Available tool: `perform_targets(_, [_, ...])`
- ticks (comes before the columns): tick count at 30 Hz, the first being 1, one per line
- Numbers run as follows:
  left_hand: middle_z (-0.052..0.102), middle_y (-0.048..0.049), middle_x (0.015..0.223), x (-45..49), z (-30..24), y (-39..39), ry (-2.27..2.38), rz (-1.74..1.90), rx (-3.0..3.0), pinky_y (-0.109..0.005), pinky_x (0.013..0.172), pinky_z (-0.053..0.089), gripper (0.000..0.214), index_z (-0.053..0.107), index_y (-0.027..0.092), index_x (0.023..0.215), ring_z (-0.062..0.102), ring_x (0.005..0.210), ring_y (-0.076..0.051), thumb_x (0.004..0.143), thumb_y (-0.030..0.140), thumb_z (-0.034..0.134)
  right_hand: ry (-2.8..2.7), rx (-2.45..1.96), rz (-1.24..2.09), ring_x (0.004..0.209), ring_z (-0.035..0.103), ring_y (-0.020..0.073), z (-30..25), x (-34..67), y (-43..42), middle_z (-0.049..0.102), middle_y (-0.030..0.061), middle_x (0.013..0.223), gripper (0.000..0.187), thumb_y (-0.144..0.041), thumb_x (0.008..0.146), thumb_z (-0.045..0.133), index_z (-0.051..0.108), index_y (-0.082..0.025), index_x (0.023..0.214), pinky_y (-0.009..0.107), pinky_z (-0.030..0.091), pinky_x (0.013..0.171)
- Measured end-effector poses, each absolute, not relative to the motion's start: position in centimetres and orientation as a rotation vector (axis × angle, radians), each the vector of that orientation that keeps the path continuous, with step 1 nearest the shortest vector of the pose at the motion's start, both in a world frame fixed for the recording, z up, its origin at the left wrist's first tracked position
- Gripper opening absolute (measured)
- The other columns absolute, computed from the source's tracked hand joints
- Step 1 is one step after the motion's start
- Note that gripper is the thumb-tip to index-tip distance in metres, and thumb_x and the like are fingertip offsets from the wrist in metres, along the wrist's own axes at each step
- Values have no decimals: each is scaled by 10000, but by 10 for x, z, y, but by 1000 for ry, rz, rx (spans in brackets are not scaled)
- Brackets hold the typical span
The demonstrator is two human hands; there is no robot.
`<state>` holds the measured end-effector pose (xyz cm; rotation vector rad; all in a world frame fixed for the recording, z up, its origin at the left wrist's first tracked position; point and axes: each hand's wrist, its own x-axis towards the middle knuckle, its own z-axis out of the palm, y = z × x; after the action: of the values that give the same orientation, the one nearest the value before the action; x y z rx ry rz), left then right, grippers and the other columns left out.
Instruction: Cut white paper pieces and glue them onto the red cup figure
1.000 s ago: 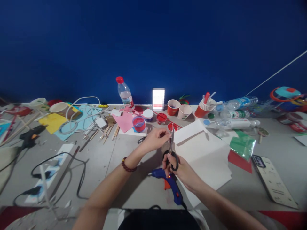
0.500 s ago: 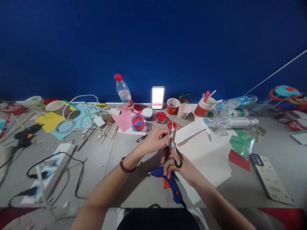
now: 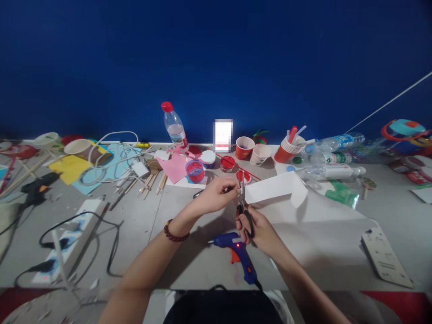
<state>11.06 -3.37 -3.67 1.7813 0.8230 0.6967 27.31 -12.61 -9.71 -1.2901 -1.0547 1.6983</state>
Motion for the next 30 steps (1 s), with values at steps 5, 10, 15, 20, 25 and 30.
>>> perform_targets(5, [480,-1,669,109,-32,-34,824,702,1758,-255,571,316,262,538,167,632,415,624,-126,863,290,520,-958,-1287,1767,384,405,44,-85,273,-124,522,-46,594,490,-615,692,734,534,-172,755,186,247,367])
perform_targets(10, [425,15,639,110,-29,-33,815,709,1720,-246,565,314,292,490,164,593,391,612,-112,846,298,544,-898,-1284,1754,415,337,35,-78,274,-124,470,-53,554,490,-600,676,760,546,-163,732,185,192,390])
perform_targets(15, [527,-1,656,113,-31,-34,811,731,1624,-232,590,377,297,535,156,625,480,633,-114,842,356,571,-821,-1236,1756,411,295,25,-80,276,-122,431,-62,533,531,-616,618,796,553,-154,713,187,154,391])
perform_targets(20, [490,26,603,122,-37,-41,836,796,1445,-218,528,368,370,525,160,632,441,552,-87,845,459,567,-820,-1201,1718,401,279,18,-83,276,-122,438,-61,526,543,-642,636,779,555,-153,711,191,145,395])
perform_targets(25, [497,28,604,129,-44,-47,860,827,1422,-216,505,344,326,533,157,645,412,529,-79,849,410,562,-804,-1194,1684,416,281,24,-87,274,-125,427,-56,531,533,-634,645,779,551,-155,698,199,131,401])
perform_targets(30, [523,6,636,132,-50,-50,917,909,1552,-233,559,346,286,542,151,659,455,597,-103,878,333,522,-799,-1226,1661,419,280,27,-87,273,-126,429,-55,525,558,-664,638,764,547,-154,701,201,135,402])
